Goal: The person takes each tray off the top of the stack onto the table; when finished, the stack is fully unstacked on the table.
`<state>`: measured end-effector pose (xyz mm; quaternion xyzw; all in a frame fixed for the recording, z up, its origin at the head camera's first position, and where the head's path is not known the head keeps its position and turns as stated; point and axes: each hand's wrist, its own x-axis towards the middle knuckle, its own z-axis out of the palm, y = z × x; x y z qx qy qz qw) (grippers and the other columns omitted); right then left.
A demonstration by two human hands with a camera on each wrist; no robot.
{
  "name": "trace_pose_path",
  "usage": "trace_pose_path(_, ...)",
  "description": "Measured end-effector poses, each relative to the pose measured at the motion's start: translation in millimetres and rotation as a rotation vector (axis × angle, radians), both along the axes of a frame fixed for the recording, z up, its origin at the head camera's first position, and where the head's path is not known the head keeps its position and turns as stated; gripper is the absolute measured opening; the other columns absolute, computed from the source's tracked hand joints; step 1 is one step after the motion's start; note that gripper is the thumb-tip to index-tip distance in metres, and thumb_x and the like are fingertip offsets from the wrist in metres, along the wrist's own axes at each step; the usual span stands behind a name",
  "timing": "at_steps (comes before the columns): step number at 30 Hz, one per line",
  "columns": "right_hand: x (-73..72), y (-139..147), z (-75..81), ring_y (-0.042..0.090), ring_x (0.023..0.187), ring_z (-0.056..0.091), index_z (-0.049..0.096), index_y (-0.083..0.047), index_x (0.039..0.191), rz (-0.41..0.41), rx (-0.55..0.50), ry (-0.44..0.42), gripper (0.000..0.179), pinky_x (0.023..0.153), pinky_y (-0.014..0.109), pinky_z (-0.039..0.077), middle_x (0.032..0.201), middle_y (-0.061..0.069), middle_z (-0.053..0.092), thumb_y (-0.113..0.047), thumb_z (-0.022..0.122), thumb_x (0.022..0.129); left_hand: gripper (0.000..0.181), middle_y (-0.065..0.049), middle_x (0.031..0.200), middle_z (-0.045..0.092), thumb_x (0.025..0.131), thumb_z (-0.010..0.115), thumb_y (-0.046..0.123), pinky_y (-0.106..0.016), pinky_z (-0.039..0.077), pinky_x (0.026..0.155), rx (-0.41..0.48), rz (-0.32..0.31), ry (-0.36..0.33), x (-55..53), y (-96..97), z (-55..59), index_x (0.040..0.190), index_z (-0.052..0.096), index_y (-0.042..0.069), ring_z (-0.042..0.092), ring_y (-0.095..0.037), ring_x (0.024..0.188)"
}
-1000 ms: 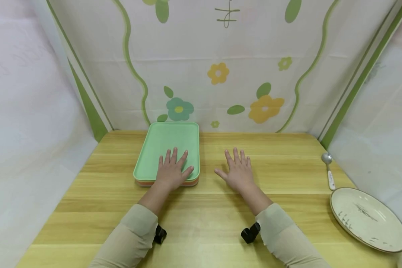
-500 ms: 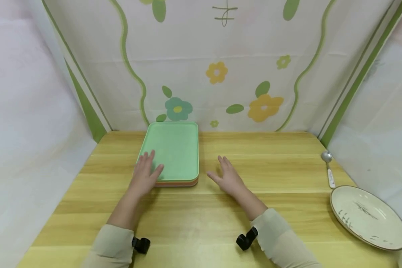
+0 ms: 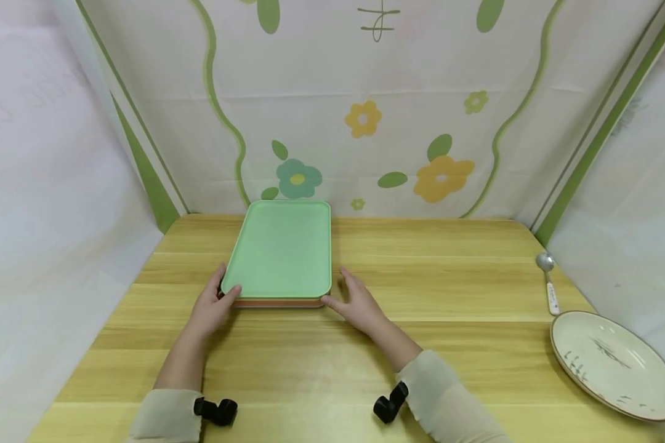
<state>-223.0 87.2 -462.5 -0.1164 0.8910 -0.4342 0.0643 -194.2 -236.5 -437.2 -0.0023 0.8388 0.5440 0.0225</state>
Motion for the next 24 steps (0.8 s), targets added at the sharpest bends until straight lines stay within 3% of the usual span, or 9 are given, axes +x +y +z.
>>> trace_pose_path(12, -4.2, -9.6, -0.6, 0.034, 0.146, 0.031, 0.026, -0.009, 0.156, 0.034, -0.015, 0.031, 0.097, 0.117, 0.053, 0.03, 0.158, 0.015, 0.032, -0.062, 0.064, 0.085, 0.09, -0.022, 0.163, 0.01, 0.096, 0.063, 0.031, -0.049, 0.019, 0.121, 0.05, -0.008, -0.023, -0.5, -7.5, -7.0, 0.157, 0.004, 0.002, 0.014, -0.035, 0.151)
trace_pose_path(20, -4.2, -14.6, 0.9, 0.031, 0.142, 0.037, 0.032, -0.019, 0.154, 0.059, -0.095, 0.051, 0.081, 0.115, 0.051, 0.035, 0.154, 0.011, 0.04, -0.053, 0.065, 0.089, 0.085, -0.017, 0.163, 0.017, 0.094, 0.067, 0.022, -0.047, 0.017, 0.122, 0.179, 0.021, -0.045, -3.7, -9.7, -9.0, 0.157, 0.014, 0.004, 0.018, -0.03, 0.151)
trace_pose_path(24, -3.0, -14.9, 1.7, 0.031, 0.14, 0.038, 0.033, -0.021, 0.154, 0.056, -0.129, 0.05, 0.078, 0.113, 0.052, 0.036, 0.152, 0.012, 0.042, -0.049, 0.066, 0.089, 0.084, -0.016, 0.163, 0.017, 0.094, 0.068, 0.02, -0.046, 0.017, 0.123, 0.199, 0.043, -0.043, -4.0, -7.1, -7.7, 0.157, 0.015, 0.004, 0.018, -0.029, 0.151)
